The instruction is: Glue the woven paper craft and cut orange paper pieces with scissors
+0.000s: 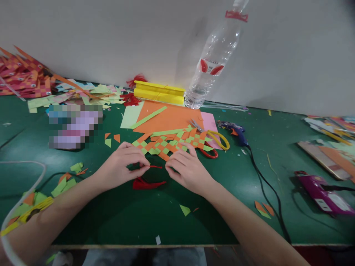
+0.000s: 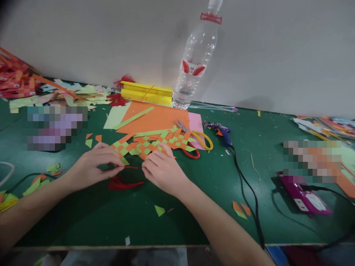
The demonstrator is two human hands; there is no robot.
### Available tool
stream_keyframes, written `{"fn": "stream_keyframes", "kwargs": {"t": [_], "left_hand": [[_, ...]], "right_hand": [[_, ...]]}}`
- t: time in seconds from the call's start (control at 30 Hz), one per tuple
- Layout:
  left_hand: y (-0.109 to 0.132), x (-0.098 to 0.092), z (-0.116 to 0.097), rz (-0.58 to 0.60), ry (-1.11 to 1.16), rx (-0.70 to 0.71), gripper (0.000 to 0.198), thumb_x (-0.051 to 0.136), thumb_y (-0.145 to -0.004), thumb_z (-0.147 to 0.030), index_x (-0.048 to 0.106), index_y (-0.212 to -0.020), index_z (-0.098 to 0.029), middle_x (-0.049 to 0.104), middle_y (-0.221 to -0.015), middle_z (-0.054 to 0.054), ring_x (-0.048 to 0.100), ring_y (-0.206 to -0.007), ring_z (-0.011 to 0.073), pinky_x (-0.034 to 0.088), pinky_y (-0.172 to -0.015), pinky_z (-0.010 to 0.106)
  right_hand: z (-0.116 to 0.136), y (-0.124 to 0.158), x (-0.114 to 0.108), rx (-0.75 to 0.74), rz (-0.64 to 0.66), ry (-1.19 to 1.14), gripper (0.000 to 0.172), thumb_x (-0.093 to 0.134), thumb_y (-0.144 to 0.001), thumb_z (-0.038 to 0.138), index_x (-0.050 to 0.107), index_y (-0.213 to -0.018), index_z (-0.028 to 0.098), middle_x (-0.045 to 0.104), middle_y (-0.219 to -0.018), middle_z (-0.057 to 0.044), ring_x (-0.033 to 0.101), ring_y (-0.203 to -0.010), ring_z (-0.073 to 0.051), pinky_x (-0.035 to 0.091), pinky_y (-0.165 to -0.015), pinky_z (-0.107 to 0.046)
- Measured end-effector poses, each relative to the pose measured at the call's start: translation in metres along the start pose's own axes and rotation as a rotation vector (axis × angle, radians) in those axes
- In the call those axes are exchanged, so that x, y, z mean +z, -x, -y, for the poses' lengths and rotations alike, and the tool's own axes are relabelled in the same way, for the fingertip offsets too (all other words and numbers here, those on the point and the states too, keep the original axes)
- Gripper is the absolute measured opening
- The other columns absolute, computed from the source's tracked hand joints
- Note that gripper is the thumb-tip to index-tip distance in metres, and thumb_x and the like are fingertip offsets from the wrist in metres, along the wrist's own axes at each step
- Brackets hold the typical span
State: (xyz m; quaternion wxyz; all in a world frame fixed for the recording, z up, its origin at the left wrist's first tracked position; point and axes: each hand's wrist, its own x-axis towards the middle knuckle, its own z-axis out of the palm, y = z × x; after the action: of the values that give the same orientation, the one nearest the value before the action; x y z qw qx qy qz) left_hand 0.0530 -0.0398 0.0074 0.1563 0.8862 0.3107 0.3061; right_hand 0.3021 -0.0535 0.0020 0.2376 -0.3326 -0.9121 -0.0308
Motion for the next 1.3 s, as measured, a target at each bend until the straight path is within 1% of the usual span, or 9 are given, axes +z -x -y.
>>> {"fn": "stream_keyframes", "kwargs": {"t": [0.17, 0.3, 0.43, 0.57, 0.7, 0.83, 1.0, 1.13, 1.3], "left_hand": [[0.0, -0.014, 0.013, -0.077, -0.078, -0.134, 0.017, 0.055, -0.09, -0.029, 0.065, -0.08, -0.021, 0.069, -0.076, -0.003, 0.059, -0.065, 0.0125, 0.037, -0.075, 0.031], [0.002, -0.023, 0.025, -0.065, -0.123, -0.219, 0.021, 0.054, -0.09, -0.036, 0.066, -0.082, -0.021, 0.069, -0.076, -0.001, 0.058, -0.067, 0.0137, 0.038, -0.077, 0.032], [0.001, -0.033, 0.033, -0.038, -0.193, -0.279, 0.023, 0.054, -0.089, -0.037, 0.067, -0.081, -0.021, 0.068, -0.076, 0.0, 0.057, -0.065, 0.013, 0.038, -0.076, 0.031], [-0.001, -0.042, 0.037, -0.053, -0.207, -0.376, 0.024, 0.053, -0.088, -0.037, 0.067, -0.082, -0.019, 0.066, -0.077, 0.001, 0.055, -0.065, 0.0126, 0.039, -0.067, 0.026], [0.001, -0.046, 0.043, 0.001, -0.165, -0.49, 0.026, 0.053, -0.085, -0.041, 0.068, -0.083, -0.02, 0.067, -0.079, 0.002, 0.055, -0.067, 0.0136, 0.038, -0.061, 0.025], [0.002, -0.048, 0.05, 0.073, -0.186, -0.533, 0.03, 0.051, -0.084, -0.046, 0.069, -0.085, -0.022, 0.069, -0.083, 0.003, 0.057, -0.07, 0.0161, 0.039, -0.064, 0.027], [0.008, -0.049, 0.052, 0.059, -0.248, -0.559, 0.033, 0.049, -0.083, -0.05, 0.069, -0.084, -0.023, 0.07, -0.085, 0.002, 0.057, -0.067, 0.0172, 0.04, -0.064, 0.029], [0.022, -0.046, 0.054, 0.025, -0.234, -0.528, 0.035, 0.05, -0.085, -0.052, 0.069, -0.084, -0.023, 0.071, -0.089, 0.003, 0.057, -0.068, 0.0171, 0.04, -0.064, 0.028], [0.039, -0.041, 0.06, 0.005, -0.25, -0.573, 0.029, 0.053, -0.087, -0.046, 0.069, -0.086, -0.021, 0.069, -0.081, 0.002, 0.058, -0.068, 0.0181, 0.041, -0.063, 0.027]], "right_hand": [[-0.028, 0.002, -0.008, 0.144, -0.119, 0.063, 0.013, 0.051, -0.091, 0.022, 0.061, -0.099, 0.022, 0.07, -0.103, -0.005, 0.064, -0.096, -0.019, 0.026, -0.11, -0.052], [-0.065, 0.009, -0.019, 0.308, -0.233, 0.167, 0.021, 0.052, -0.09, 0.027, 0.058, -0.109, 0.022, 0.063, -0.121, -0.01, 0.059, -0.113, -0.024, 0.041, -0.1, -0.046], [-0.101, 0.023, -0.029, 0.435, -0.362, 0.269, 0.018, 0.053, -0.087, 0.025, 0.059, -0.103, 0.021, 0.066, -0.113, -0.01, 0.06, -0.11, -0.025, 0.041, -0.098, -0.046], [-0.124, 0.035, -0.035, 0.537, -0.455, 0.322, 0.013, 0.053, -0.083, 0.024, 0.06, -0.093, 0.021, 0.068, -0.104, -0.01, 0.063, -0.099, -0.024, 0.043, -0.094, -0.044], [-0.135, 0.042, -0.036, 0.595, -0.499, 0.344, 0.012, 0.051, -0.082, 0.023, 0.06, -0.089, 0.021, 0.069, -0.099, -0.009, 0.064, -0.096, -0.023, 0.042, -0.094, -0.043], [-0.145, 0.051, -0.037, 0.685, -0.495, 0.382, 0.014, 0.05, -0.08, 0.023, 0.06, -0.089, 0.021, 0.069, -0.101, -0.009, 0.063, -0.097, -0.024, 0.041, -0.095, -0.044], [-0.155, 0.06, -0.04, 0.773, -0.504, 0.402, 0.016, 0.049, -0.079, 0.024, 0.06, -0.09, 0.021, 0.068, -0.104, -0.01, 0.061, -0.103, -0.026, 0.039, -0.097, -0.045], [-0.158, 0.062, -0.042, 0.802, -0.498, 0.409, 0.019, 0.048, -0.078, 0.025, 0.06, -0.092, 0.021, 0.067, -0.105, -0.01, 0.061, -0.103, -0.026, 0.039, -0.097, -0.045], [-0.16, 0.064, -0.044, 0.857, -0.437, 0.421, 0.022, 0.047, -0.078, 0.025, 0.059, -0.095, 0.02, 0.066, -0.107, -0.012, 0.061, -0.102, -0.027, 0.04, -0.097, -0.045]]}}
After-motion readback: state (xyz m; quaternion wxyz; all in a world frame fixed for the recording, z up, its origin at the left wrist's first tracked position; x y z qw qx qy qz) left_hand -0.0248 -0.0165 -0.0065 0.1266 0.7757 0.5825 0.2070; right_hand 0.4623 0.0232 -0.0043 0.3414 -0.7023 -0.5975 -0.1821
